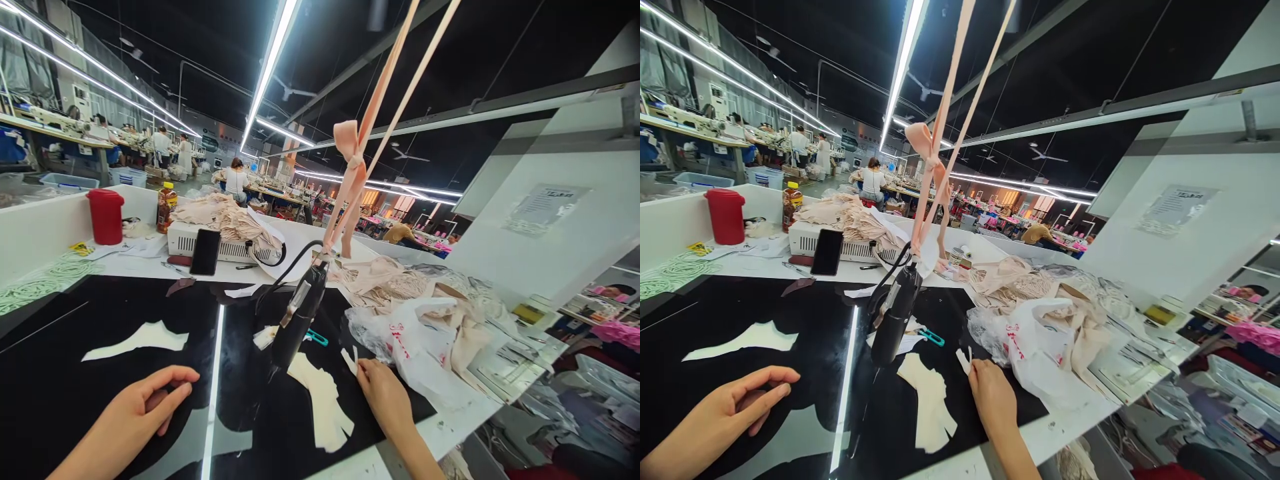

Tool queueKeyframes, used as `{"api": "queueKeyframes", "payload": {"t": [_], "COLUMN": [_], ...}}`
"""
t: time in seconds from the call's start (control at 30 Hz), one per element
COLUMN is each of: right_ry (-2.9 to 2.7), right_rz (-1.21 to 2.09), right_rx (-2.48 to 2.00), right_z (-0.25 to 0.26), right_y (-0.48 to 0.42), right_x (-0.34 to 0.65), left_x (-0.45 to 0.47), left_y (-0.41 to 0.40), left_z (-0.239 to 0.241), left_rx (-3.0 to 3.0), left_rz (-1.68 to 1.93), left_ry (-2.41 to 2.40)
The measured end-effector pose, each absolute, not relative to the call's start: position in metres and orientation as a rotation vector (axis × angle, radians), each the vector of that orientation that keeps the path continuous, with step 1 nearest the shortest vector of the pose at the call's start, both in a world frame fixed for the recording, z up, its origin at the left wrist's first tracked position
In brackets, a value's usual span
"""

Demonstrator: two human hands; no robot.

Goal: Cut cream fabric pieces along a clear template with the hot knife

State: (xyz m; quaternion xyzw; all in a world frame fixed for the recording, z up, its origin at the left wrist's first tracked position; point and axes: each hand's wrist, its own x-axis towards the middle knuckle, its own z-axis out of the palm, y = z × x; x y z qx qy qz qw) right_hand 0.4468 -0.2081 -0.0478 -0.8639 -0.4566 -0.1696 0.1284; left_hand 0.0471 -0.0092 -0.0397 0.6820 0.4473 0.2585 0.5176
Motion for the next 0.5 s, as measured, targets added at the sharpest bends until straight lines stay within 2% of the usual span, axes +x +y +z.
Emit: {"api": "queueKeyframes", "payload": {"t": [0.27, 0.5], "right_ry": [-1.182, -1.06], "right_rz": [-0.14, 0.029], "right_rx": [-2.349, -2.179], "right_z": [-0.033, -0.037], "right_y": [-0.216, -0.218], "right_x": [0.449, 0.456], "left_x": [0.047, 0.046], "left_y": [-0.011, -0.01], "left_z": [-0.036, -0.035], "left_rx": [1.641, 1.651], "left_rz": [0.624, 0.643], "left_ry": [1.078, 1.095]}}
